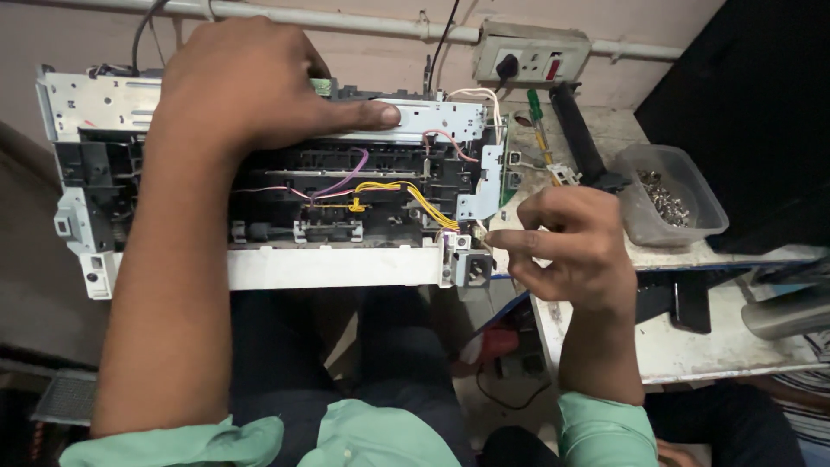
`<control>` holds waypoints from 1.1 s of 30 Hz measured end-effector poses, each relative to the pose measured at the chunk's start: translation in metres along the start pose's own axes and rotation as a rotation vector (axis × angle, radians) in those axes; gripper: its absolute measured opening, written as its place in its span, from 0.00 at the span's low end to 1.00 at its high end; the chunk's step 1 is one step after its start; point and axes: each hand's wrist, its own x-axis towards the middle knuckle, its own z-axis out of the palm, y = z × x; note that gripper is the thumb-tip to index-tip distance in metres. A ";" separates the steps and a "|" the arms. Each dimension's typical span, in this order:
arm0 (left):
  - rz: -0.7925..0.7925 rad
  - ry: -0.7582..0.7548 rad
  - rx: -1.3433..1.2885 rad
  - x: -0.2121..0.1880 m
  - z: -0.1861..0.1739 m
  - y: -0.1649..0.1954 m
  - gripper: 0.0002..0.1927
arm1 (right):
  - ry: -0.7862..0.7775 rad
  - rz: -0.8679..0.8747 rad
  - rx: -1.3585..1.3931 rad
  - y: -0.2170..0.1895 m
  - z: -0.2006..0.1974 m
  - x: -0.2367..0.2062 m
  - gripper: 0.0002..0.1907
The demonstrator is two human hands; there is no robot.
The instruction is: The person uses a screwdriver to remove screws from a disassembled electronic device, then manipulates internal wires and components with both hands. The device is repositioned on the workbench multiple times during the process.
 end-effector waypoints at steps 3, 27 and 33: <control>0.009 0.007 -0.001 -0.001 0.000 0.000 0.46 | 0.035 0.065 0.071 0.008 0.006 -0.006 0.15; -0.019 -0.005 -0.014 -0.002 -0.004 0.002 0.47 | 0.733 -0.137 0.024 0.066 0.149 -0.065 0.08; -0.002 0.049 -0.015 -0.002 0.002 -0.002 0.49 | 0.839 0.094 0.321 0.084 0.168 -0.075 0.20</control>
